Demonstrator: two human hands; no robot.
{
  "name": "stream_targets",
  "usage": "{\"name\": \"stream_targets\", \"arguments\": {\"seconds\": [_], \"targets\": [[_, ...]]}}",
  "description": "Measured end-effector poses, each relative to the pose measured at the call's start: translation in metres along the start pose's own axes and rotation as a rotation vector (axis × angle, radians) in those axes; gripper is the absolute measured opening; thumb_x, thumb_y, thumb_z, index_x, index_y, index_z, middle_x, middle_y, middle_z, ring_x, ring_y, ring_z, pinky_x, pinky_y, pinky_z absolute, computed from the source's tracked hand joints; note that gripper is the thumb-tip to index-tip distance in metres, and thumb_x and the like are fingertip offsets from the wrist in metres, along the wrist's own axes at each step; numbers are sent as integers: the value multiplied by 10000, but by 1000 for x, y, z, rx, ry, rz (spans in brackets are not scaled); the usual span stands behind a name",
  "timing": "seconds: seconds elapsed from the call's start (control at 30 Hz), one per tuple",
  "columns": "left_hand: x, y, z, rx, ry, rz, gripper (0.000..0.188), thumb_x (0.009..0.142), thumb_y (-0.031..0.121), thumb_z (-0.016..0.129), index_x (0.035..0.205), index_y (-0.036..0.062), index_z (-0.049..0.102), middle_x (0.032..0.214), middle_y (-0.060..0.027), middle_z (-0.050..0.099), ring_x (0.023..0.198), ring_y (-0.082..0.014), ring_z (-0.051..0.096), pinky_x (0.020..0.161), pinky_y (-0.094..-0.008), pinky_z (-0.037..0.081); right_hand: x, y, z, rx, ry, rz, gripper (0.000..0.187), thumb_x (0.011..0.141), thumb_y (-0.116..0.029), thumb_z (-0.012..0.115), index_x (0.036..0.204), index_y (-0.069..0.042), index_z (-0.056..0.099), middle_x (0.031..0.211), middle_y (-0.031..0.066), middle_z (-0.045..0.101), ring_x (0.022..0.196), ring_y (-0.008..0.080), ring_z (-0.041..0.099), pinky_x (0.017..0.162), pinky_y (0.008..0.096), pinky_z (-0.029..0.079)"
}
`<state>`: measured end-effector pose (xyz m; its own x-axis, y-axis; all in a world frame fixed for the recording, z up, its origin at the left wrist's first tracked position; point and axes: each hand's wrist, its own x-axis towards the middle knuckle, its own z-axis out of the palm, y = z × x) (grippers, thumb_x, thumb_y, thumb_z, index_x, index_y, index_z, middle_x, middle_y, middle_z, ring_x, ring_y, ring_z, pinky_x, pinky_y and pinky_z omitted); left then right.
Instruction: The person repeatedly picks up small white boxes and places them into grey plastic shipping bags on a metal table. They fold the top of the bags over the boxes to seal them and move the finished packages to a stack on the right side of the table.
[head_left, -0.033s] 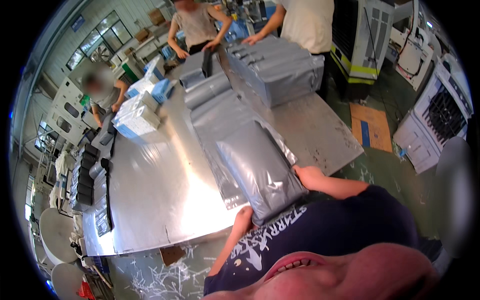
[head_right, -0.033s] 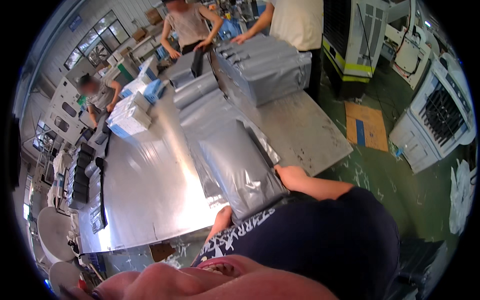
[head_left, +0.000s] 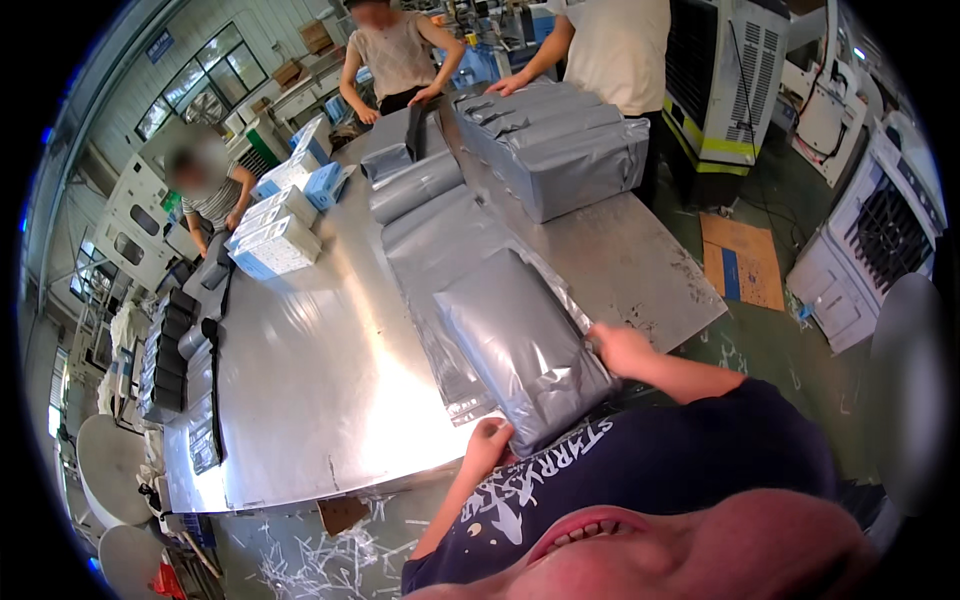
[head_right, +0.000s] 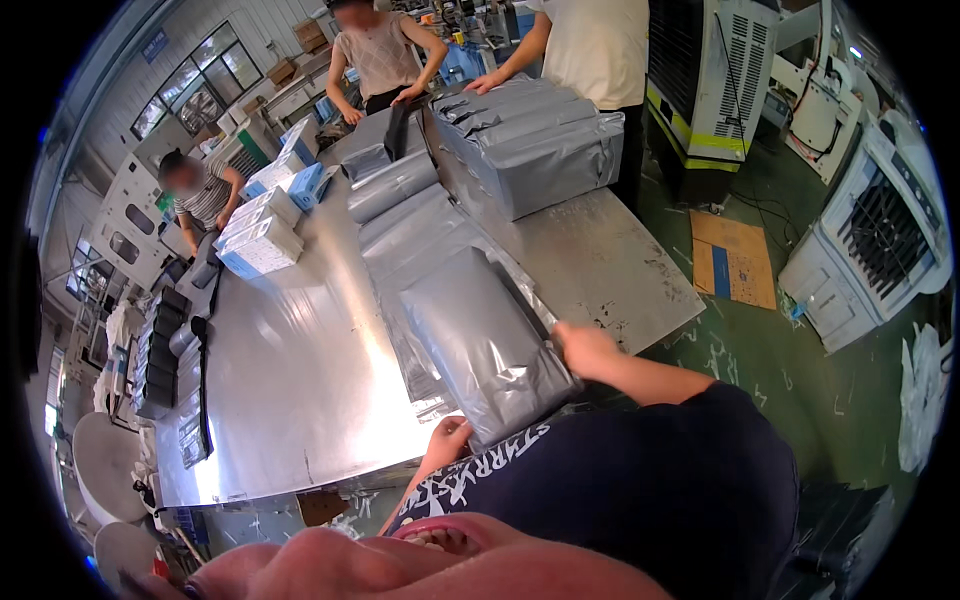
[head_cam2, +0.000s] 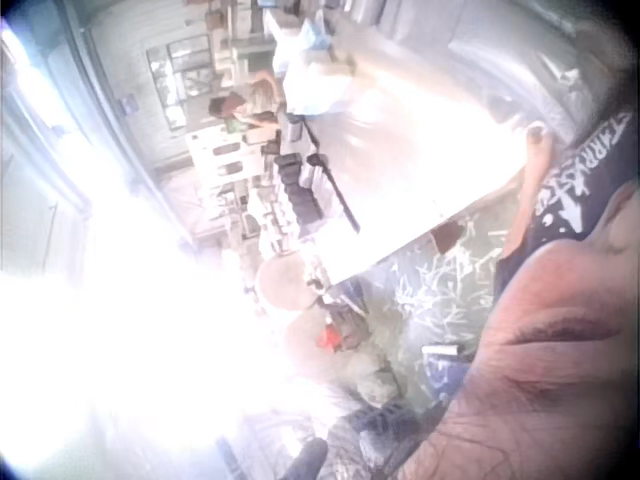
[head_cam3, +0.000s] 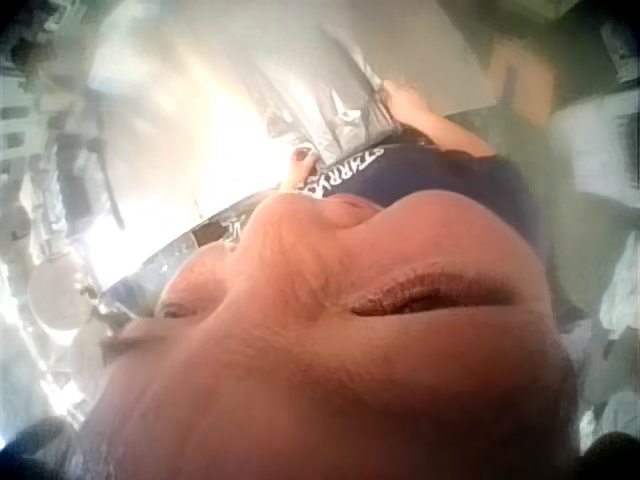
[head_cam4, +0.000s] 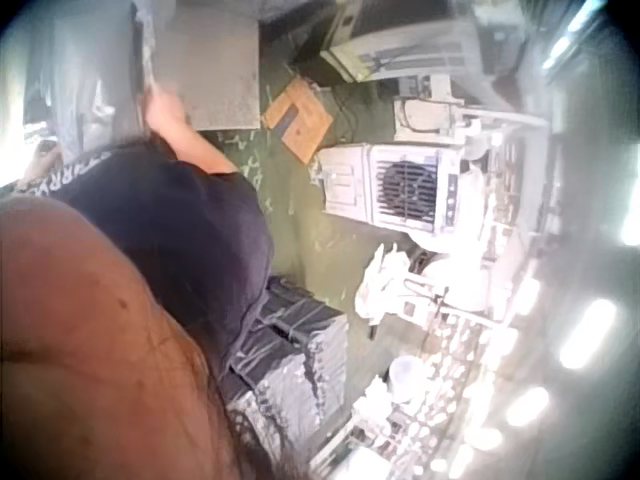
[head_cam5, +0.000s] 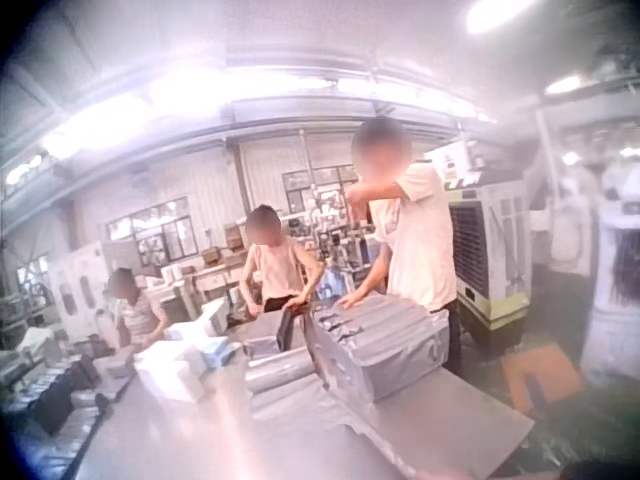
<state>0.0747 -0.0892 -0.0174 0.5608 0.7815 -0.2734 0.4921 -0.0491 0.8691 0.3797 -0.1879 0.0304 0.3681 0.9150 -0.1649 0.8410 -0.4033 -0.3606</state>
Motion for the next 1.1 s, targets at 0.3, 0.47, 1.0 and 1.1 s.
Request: {"name": "stream_targets", "arguments": {"seconds": [0.3,0.47,1.0,1.1], "targets": [[41,71,17,81,105,410,948,751,301,718,1421,-30,136,1446,-297,141,1356,-406,167,1082,-426,241,34,-49,-18,1465,17,31,610,954,-306,452,1402,43,231,1462,144,283,1342,221,266,1087,317,220],[74,181,13,249,242,974,911,668,212,759,1424,100,263,1446,-277,142,1309,-407,286,1045,-462,294,59,41,-43,1309,359,-514,595,980,-333,362,1433,3,170,1477,124,241,1362,202,221,1107,331,168],[209,192,-12,736,342,841,597,689,269,727,1248,215,523,1390,-98,384,1313,-314,304,1026,-562,204,34,-7,-13,605,-149,-551,155,821,-159,592,886,-26,636,849,112,629,794,252,600,716,350,481],[226,101,-116,790,448,667,554,705,277,705,1224,192,530,1370,-105,399,1296,-302,330,1008,-544,249,57,-45,1,472,-192,-697,156,803,-165,603,882,-37,644,867,117,628,821,287,591,734,372,480]]}}
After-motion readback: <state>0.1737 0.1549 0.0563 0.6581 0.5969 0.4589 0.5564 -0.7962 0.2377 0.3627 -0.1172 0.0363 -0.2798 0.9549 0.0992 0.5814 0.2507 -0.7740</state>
